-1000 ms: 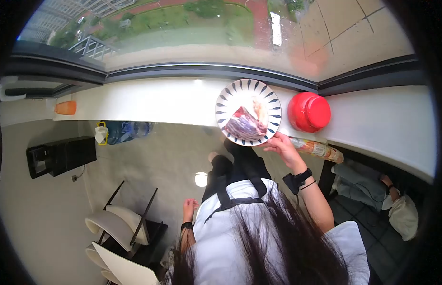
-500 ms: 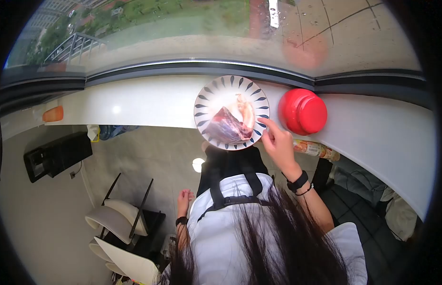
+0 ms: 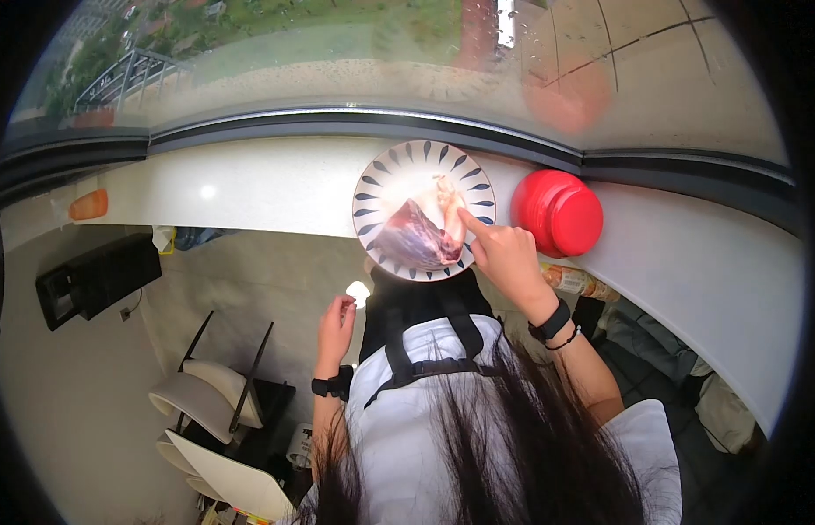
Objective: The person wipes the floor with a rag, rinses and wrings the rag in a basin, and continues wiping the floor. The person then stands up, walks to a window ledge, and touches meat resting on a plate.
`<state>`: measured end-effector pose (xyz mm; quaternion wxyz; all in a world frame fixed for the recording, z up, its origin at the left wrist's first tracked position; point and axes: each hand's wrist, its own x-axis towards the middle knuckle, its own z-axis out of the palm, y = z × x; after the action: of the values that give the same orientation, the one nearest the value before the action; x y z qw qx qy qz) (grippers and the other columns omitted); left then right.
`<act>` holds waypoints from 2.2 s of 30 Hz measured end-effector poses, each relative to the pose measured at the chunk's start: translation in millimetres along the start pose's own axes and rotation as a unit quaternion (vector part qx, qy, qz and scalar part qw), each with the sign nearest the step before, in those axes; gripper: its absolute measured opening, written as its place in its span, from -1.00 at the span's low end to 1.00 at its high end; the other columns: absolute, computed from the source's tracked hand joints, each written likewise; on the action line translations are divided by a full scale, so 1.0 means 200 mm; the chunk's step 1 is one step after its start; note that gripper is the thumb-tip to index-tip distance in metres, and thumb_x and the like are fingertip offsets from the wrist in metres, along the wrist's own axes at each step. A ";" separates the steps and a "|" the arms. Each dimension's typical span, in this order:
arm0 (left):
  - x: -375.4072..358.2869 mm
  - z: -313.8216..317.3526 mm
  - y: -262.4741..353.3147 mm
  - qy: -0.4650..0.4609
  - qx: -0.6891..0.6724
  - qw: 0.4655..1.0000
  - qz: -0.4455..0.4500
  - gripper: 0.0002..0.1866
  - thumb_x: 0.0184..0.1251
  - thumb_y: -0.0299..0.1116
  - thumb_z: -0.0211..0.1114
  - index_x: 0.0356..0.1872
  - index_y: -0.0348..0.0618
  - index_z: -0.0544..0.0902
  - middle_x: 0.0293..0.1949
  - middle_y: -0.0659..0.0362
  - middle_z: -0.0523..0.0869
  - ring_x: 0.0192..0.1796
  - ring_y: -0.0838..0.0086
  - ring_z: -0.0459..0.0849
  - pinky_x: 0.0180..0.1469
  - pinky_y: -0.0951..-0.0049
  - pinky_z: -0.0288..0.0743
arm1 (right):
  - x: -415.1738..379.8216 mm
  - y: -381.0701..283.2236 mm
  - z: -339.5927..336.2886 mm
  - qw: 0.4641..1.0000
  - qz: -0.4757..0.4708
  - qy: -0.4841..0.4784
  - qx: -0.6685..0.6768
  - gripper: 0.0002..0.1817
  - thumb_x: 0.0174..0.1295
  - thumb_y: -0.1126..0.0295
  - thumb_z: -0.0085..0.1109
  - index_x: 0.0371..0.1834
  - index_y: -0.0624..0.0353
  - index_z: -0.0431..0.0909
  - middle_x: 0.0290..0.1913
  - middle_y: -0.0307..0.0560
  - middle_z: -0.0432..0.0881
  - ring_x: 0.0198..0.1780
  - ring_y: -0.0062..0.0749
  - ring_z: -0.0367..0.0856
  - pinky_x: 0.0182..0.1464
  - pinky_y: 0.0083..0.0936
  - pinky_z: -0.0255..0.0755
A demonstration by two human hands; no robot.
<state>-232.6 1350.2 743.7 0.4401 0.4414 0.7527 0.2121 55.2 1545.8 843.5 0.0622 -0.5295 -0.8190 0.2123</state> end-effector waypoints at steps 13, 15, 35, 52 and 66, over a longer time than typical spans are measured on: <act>0.12 0.01 0.49 -0.081 -0.130 0.987 0.055 -0.76 0.40 -0.31 0.25 -0.09 -0.29 0.60 -0.21 0.03 0.69 -0.22 0.28 0.69 -0.14 0.38 0.53 | 0.28 -0.04 0.00 0.993 0.092 0.030 0.063 -0.74 0.17 0.24 0.30 -0.13 0.10 0.69 -0.59 0.11 0.59 -0.48 0.06 0.62 -0.41 -0.13 0.46; 0.13 0.00 0.52 -0.082 -0.116 0.988 0.062 -0.76 0.39 -0.32 0.25 -0.11 -0.30 0.59 -0.22 0.04 0.69 -0.21 0.28 0.69 -0.14 0.38 0.53 | 0.32 -0.05 0.01 0.996 0.085 0.016 0.028 -0.71 0.12 0.19 0.36 -0.20 0.14 0.67 -0.56 0.13 0.61 -0.44 0.08 0.64 -0.37 -0.10 0.46; 0.20 0.03 0.51 -0.101 -0.153 0.982 0.036 -0.73 0.30 -0.28 0.36 -0.16 -0.29 0.62 -0.25 0.10 0.70 -0.22 0.38 0.69 -0.17 0.44 0.50 | 0.33 -0.02 -0.01 0.979 0.117 -0.079 0.145 -0.72 -0.03 0.25 0.45 -0.33 0.18 0.68 -0.58 0.10 0.56 -0.47 -0.01 0.63 -0.40 -0.26 0.45; 0.26 0.06 0.47 -0.110 -0.216 0.969 0.040 -0.75 0.24 -0.33 0.42 -0.21 -0.30 0.62 -0.34 0.16 0.72 -0.28 0.49 0.69 -0.28 0.52 0.42 | 0.24 -0.02 -0.01 0.951 0.069 0.005 0.300 -0.80 0.17 0.36 0.43 -0.44 0.27 0.66 -0.75 -0.30 0.14 -0.63 -0.74 0.05 -0.61 -0.57 -0.07; 0.28 0.06 0.49 -0.118 -0.238 0.963 0.039 -0.65 0.22 -0.29 0.44 -0.05 -0.27 0.65 -0.33 0.16 0.75 -0.31 0.55 0.65 -0.31 0.55 0.40 | 0.20 -0.03 -0.02 0.958 0.031 0.033 0.285 -0.84 0.14 0.45 0.42 -0.41 0.32 0.65 -0.68 -0.11 0.47 -0.64 -0.71 0.21 -0.60 -0.61 0.13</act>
<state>-188.3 1448.0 779.5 0.6095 0.3747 0.6058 0.3481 33.2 1581.1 845.5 0.2305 -0.5214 -0.7054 0.4212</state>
